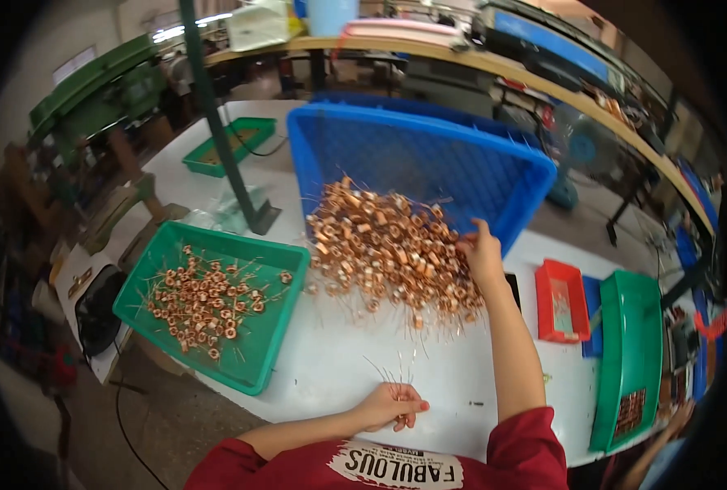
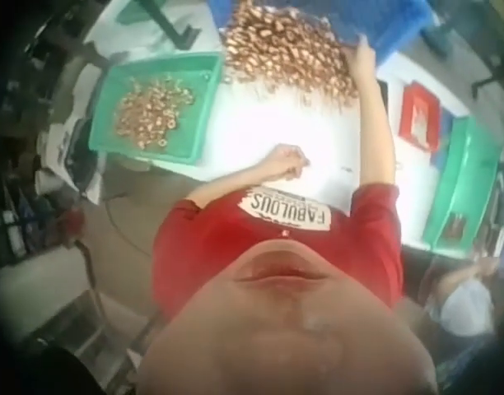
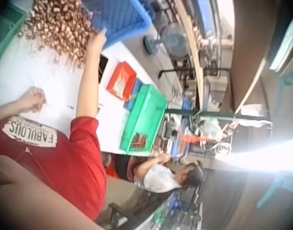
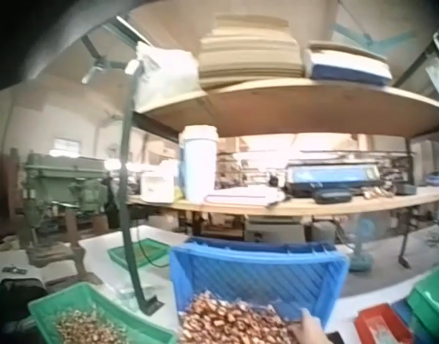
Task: Manually assembling and organizing copper wire coils at a factory workstation.
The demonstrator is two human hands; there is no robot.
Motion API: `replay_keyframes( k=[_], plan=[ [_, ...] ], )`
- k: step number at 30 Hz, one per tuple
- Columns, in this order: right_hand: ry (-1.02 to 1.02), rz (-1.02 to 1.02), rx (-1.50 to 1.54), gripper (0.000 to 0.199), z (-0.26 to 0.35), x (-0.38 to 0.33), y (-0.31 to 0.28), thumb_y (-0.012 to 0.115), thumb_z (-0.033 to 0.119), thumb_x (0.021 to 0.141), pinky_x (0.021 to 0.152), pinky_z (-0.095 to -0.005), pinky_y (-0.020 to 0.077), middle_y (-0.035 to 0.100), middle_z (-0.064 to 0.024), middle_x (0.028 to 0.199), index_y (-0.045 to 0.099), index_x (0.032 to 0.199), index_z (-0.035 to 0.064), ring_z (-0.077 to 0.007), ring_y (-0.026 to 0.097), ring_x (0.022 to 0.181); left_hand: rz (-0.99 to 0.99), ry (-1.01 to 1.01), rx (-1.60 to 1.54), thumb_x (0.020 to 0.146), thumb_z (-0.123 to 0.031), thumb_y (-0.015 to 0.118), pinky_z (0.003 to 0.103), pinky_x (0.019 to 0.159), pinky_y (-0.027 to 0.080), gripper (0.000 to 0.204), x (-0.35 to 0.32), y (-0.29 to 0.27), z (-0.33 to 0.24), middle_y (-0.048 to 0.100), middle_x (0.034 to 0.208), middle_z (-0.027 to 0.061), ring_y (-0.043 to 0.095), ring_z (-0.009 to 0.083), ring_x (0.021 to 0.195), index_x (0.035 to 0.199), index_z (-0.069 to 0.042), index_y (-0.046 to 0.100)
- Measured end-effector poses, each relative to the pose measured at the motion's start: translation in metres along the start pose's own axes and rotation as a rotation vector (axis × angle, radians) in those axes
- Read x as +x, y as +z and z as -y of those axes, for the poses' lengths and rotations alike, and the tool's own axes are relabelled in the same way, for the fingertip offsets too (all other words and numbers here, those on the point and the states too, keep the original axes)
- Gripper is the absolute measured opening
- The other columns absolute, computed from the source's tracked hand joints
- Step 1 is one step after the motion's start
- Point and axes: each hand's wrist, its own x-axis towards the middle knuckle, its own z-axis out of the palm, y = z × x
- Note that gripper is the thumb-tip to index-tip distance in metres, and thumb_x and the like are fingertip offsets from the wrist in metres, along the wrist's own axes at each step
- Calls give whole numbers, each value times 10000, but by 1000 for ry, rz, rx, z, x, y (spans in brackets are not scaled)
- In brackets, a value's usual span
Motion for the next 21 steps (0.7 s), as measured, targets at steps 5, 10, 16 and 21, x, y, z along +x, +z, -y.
replay_keyframes(
  k=[5,10,16,21],
  plan=[
    [-164,-171,-68,499,21,-21,-26,610,-32,766,658,-308,485,608,-145,887,402,1219,0,-209,594,718,14,16,5,807,-37,615,187,333,326,63,2,1,3,565,538,109,417,105,354,811,9,573],
    [-224,-456,291,500,66,-43,-62,565,-27,815,685,-264,492,579,-132,985,359,1268,14,-174,579,767,-81,60,-118,799,-20,620,174,328,304,71,4,3,-6,592,635,123,466,94,407,841,10,571],
    [70,82,566,558,114,-124,-107,578,-54,789,533,-207,481,557,-148,1016,334,1289,-9,-139,562,676,-80,289,-152,799,-18,619,159,348,351,155,0,14,-45,621,798,142,570,128,559,943,20,579],
    [180,344,419,563,149,-175,-110,647,-83,707,529,-196,480,562,-164,1000,423,1220,-26,-136,589,623,3,334,-140,806,-66,645,159,382,420,242,-12,36,-57,623,906,134,618,163,683,1022,12,569]
  ],
)
